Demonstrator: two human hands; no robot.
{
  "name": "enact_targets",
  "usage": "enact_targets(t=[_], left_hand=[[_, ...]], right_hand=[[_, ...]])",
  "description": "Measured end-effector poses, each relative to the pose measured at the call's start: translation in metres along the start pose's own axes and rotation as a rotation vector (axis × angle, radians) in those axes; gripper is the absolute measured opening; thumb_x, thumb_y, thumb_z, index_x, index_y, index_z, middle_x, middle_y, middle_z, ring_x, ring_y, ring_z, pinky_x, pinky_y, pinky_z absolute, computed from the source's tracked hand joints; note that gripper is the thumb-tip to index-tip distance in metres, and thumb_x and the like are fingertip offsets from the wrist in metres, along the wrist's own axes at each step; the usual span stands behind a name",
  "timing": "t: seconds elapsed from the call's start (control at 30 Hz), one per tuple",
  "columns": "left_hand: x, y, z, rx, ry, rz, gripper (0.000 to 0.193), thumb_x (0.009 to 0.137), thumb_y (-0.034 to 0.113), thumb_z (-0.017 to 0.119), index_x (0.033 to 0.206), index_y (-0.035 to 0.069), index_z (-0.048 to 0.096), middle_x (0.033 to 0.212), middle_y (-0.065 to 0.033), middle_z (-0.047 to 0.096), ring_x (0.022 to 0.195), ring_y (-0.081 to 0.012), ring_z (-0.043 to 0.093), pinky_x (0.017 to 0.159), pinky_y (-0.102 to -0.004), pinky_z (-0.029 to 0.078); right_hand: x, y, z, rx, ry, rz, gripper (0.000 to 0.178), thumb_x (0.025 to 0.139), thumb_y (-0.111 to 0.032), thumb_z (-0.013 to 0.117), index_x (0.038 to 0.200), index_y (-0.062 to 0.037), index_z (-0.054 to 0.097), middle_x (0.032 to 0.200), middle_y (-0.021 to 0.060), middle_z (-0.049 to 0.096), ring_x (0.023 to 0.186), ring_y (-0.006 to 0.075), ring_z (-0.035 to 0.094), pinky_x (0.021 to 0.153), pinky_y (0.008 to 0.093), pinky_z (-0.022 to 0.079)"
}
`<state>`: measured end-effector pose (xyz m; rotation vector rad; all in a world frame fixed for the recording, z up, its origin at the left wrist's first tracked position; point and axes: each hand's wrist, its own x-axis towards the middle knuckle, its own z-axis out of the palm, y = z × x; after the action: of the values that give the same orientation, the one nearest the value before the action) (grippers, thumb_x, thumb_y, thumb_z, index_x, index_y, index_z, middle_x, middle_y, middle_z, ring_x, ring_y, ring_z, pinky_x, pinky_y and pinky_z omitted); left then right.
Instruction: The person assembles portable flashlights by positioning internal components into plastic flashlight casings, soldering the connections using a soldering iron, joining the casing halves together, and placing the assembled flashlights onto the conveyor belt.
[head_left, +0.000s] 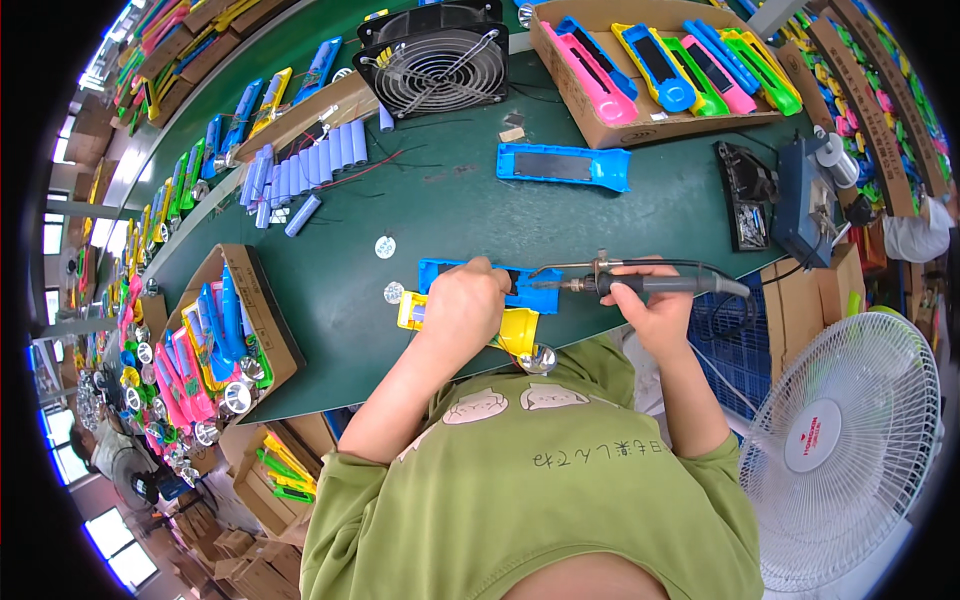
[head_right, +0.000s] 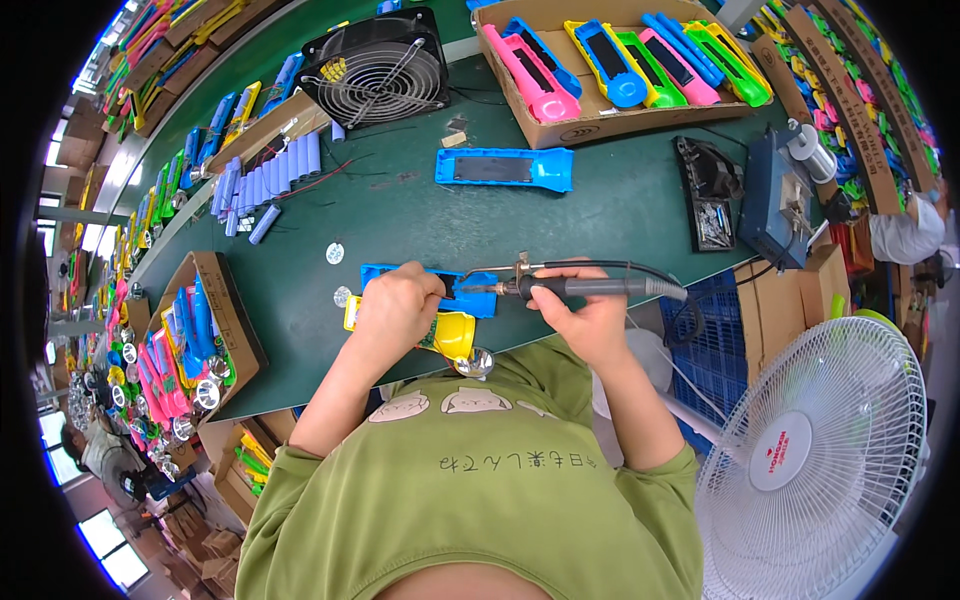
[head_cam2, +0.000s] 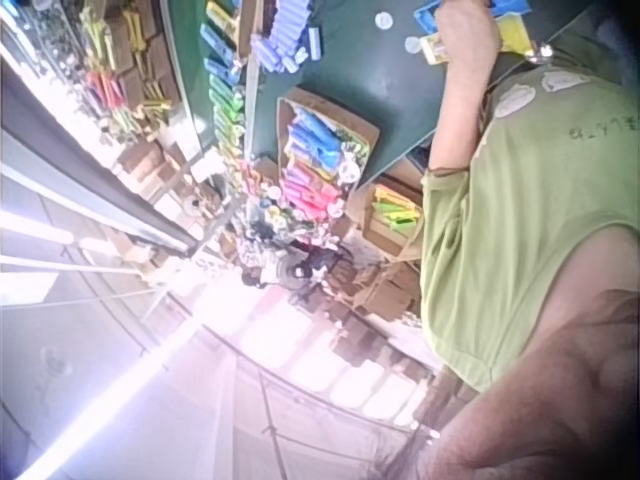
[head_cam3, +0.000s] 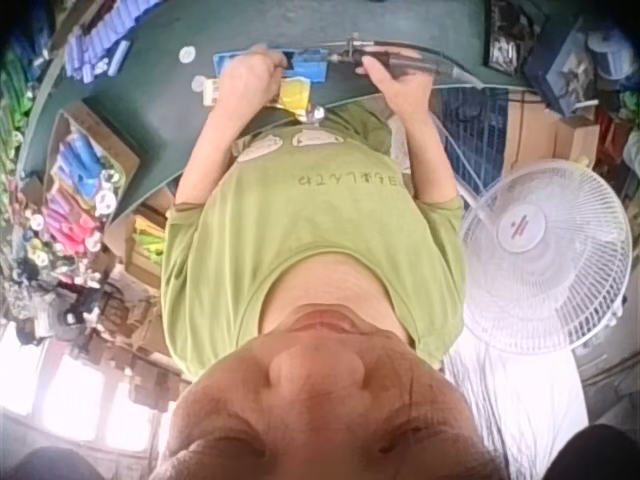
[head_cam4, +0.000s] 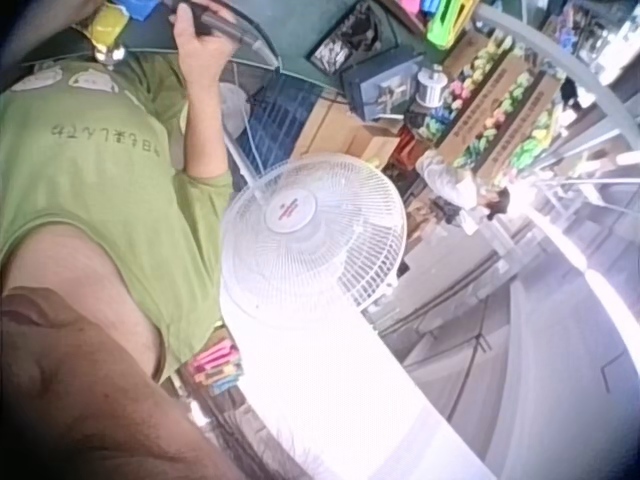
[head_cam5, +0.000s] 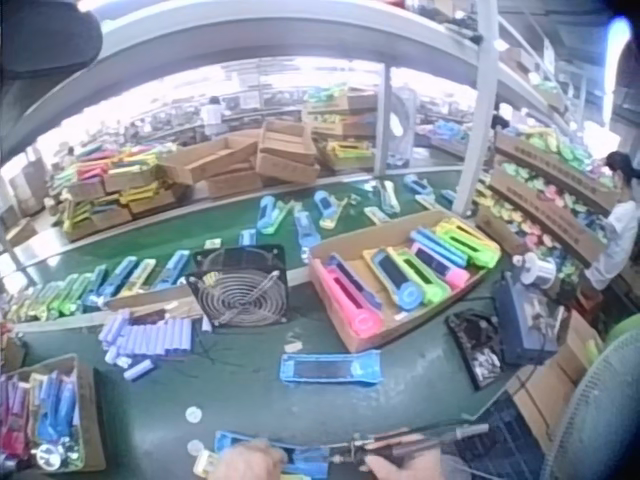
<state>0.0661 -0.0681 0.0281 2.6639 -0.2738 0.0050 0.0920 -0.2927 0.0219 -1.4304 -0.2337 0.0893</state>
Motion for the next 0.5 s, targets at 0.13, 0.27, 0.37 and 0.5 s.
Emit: enact_targets(t=[0.13, 0.27, 0.37, 0.5], left_hand=[[0.004, 0.0, -0.001, 0.017, -0.039, -0.01, 0.006, 0.07, 0.005, 0.058, 0.068, 0.006, 0.064, 0.067, -0.0103, 0.055, 0.062, -0.0283, 0.058, 0.057, -0.0372, 0.046], [0.003, -0.002, -0.001, 0.001, -0.027, -0.006, 0.006, 0.07, 0.005, 0.058, 0.068, 0.005, 0.064, 0.068, -0.0112, 0.055, 0.062, -0.0287, 0.058, 0.057, -0.0375, 0.046], [0.003, -0.001, -0.001, -0.006, -0.023, -0.005, 0.005, 0.07, 0.005, 0.058, 0.069, 0.005, 0.063, 0.068, -0.0116, 0.055, 0.062, -0.0289, 0.058, 0.057, -0.0376, 0.046], [0.003, 0.0, -0.001, -0.001, -0.019, -0.016, 0.006, 0.071, 0.005, 0.058, 0.069, 0.004, 0.063, 0.069, -0.012, 0.055, 0.063, -0.0295, 0.058, 0.057, -0.0379, 0.046]], right_hand=[[-0.001, 0.014, -0.002, 0.013, -0.01, 0.074, 0.018, 0.075, 0.0, 0.065, 0.091, 0.0047, 0.058, 0.085, 0.0102, 0.061, 0.07, 0.0159, 0.063, 0.06, 0.026, 0.053], [-0.002, 0.022, 0.002, 0.02, -0.007, 0.115, 0.017, 0.075, 0.0, 0.065, 0.09, 0.0045, 0.058, 0.085, 0.0097, 0.061, 0.068, 0.0152, 0.063, 0.06, 0.0253, 0.052], [-0.003, 0.024, 0.003, -0.004, -0.021, 0.124, 0.016, 0.075, 0.0, 0.065, 0.089, 0.0045, 0.059, 0.084, 0.0094, 0.061, 0.068, 0.0148, 0.062, 0.06, 0.0253, 0.052], [-0.006, 0.03, 0.004, 0.032, -0.004, 0.122, 0.016, 0.075, 0.0, 0.065, 0.089, 0.0045, 0.059, 0.084, 0.0093, 0.061, 0.069, 0.0143, 0.063, 0.061, 0.0253, 0.052]])
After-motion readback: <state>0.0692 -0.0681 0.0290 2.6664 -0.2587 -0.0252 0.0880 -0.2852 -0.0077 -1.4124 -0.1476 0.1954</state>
